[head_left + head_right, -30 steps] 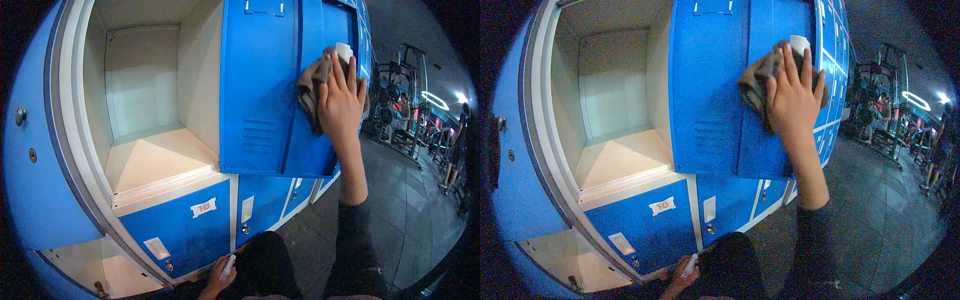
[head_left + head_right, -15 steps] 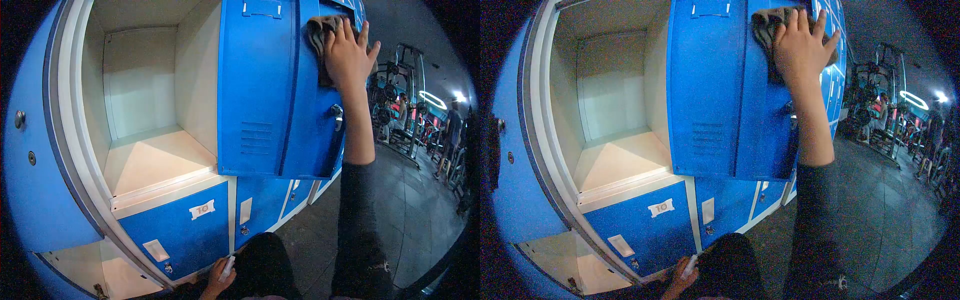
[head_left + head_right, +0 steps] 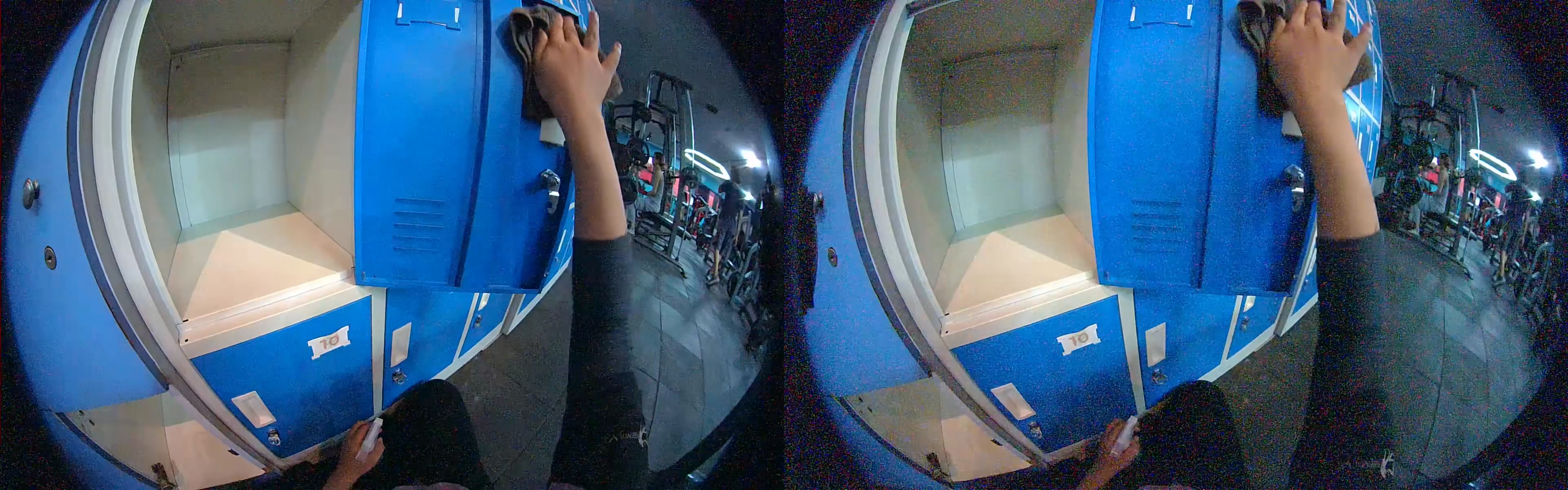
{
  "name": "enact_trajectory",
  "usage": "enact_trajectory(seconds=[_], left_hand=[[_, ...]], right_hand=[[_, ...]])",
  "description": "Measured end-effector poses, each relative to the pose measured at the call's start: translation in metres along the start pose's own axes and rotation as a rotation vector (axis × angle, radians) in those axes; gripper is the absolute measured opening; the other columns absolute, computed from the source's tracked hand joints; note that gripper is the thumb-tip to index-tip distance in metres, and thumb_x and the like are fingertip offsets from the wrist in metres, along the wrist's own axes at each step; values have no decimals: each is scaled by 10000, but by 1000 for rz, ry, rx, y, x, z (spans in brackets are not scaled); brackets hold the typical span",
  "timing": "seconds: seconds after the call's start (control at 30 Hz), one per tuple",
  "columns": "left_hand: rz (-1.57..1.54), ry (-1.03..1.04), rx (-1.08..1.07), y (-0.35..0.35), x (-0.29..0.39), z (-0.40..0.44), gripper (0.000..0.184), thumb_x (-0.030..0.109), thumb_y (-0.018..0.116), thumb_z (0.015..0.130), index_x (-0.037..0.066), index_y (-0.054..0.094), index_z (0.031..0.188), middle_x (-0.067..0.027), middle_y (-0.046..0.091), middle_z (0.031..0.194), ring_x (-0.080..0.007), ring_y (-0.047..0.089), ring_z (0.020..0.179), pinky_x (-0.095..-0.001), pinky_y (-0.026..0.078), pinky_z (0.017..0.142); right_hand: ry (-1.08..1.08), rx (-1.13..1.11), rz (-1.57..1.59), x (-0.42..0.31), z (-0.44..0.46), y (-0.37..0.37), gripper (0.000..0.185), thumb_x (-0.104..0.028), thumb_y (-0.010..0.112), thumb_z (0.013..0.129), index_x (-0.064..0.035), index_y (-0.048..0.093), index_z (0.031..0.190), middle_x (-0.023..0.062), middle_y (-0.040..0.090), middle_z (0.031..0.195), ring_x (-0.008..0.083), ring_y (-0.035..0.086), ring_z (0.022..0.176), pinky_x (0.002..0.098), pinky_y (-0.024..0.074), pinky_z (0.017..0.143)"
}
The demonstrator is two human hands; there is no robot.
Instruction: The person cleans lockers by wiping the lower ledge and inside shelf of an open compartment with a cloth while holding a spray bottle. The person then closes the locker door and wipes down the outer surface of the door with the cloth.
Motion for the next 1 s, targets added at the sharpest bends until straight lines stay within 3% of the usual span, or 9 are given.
enact_trajectory(seconds=[0.23,0.37,0.47,0.5,0.6,0.63,0.77,0.87,1.0], left_hand=[[4,17,-17,-5,6,2,372,93,637,751,-9,575,1103,-170,562,962,-340,577,887,-412,475,774],[18,-57,-53,-1,1,1,384,103,646,746,-13,574,1104,-182,553,968,-350,568,887,-428,468,780],[-42,-112,-44,-4,3,1,394,102,648,744,-16,571,1113,-184,555,973,-352,567,894,-432,465,783],[-69,-133,-36,-6,4,1,398,101,647,745,-17,570,1117,-184,557,976,-353,566,897,-433,464,785],[24,94,2,-3,5,1,401,91,639,748,-24,564,1125,-185,563,988,-352,566,903,-433,463,786],[5,57,-1,-2,4,1,408,88,636,748,-26,560,1132,-186,564,992,-353,566,904,-433,463,785],[-65,-36,-36,7,-14,-7,431,90,633,753,-27,546,1159,-185,565,995,-350,567,902,-429,464,782],[-82,-87,-56,3,-4,0,439,102,632,761,-20,541,1172,-177,564,979,-340,572,893,-420,467,776],[-218,-243,-34,-3,4,0,426,118,627,765,-9,546,1163,-169,563,945,-324,578,881,-409,474,772]], right_hand=[[21,-9,-80,-6,-8,-14,426,-366,388,935,-74,544,1203,82,594,1206,328,425,1275,630,254,1009],[66,-165,-96,-12,-32,-32,412,-350,433,919,-67,560,1189,81,623,1146,329,471,1230,592,290,1007],[40,-38,-29,-9,-54,-37,405,-347,434,920,-62,567,1174,77,626,1135,325,486,1216,599,301,995],[43,-133,-19,-9,-53,-35,432,-349,422,926,-65,531,1234,83,581,1229,322,446,1256,614,296,994],[44,-5,107,-8,-47,-16,469,-353,392,939,-93,458,1324,57,479,1365,299,345,1335,630,280,999],[60,-60,145,-5,-39,-6,483,-358,361,950,-148,393,1384,18,384,1445,268,240,1390,639,248,1017],[-6,-36,59,-2,-6,18,456,-346,340,955,-223,391,1392,-8,352,1465,258,205,1402,624,185,1061],[40,-93,339,-1,-8,-15,512,-323,376,932,-42,406,1358,119,409,1416,292,244,1378,517,184,1099],[-139,-14,308,5,-28,-3,449,-334,351,952,-245,398,1390,-58,325,1478,260,180,1409,586,174,1090]])
Point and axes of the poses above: each hand's wrist, its own z-axis towards the middle knuckle, its own y-axis out of the palm, x = y × z, the point moved 4 cm from there along z, towards the middle knuckle
